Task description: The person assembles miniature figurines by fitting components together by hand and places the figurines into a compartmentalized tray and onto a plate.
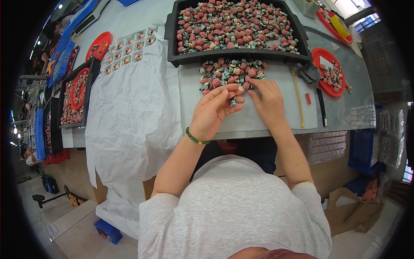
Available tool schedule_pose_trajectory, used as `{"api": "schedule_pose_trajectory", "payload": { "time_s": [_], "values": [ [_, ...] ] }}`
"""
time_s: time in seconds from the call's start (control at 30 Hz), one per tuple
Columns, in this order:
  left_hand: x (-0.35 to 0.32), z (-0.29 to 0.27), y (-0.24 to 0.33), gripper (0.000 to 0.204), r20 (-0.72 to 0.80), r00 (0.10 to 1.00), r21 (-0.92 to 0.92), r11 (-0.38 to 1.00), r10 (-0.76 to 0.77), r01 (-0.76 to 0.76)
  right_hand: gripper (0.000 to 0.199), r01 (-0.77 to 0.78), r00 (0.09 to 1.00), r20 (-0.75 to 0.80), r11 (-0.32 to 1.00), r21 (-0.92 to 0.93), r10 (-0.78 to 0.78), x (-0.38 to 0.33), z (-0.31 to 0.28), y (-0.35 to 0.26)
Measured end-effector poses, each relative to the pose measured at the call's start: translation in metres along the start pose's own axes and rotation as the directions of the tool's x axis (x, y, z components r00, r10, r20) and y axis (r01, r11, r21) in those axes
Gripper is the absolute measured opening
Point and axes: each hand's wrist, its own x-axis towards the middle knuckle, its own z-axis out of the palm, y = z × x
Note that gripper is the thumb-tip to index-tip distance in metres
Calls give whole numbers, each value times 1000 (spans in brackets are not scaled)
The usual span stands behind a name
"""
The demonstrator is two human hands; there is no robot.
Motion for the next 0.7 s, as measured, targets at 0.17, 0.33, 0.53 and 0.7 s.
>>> {"api": "schedule_pose_trajectory", "payload": {
  "time_s": [0.17, 0.33, 0.53, 0.7],
  "values": [
    [2, -7, -3, 24, -51, 998, 210, 978, 26, -15, 23, -46, 999, -8, 999, 28, 46, -7, 3, 4],
    [5, 2, -7, 23, -84, 994, 350, 936, 65, -32, 25, -290, 939, -20, 823, 488, 343, -13, -11, -29],
    [8, -1, -14, 22, 19, 995, 450, 887, 100, -97, 25, 81, 992, -125, 915, 395, -34, -15, -16, -30],
    [6, 1, -16, 18, 20, 978, 404, 893, 207, -197, 21, -592, 575, 226, 209, 778, 786, 28, -15, 20]
  ]
}}
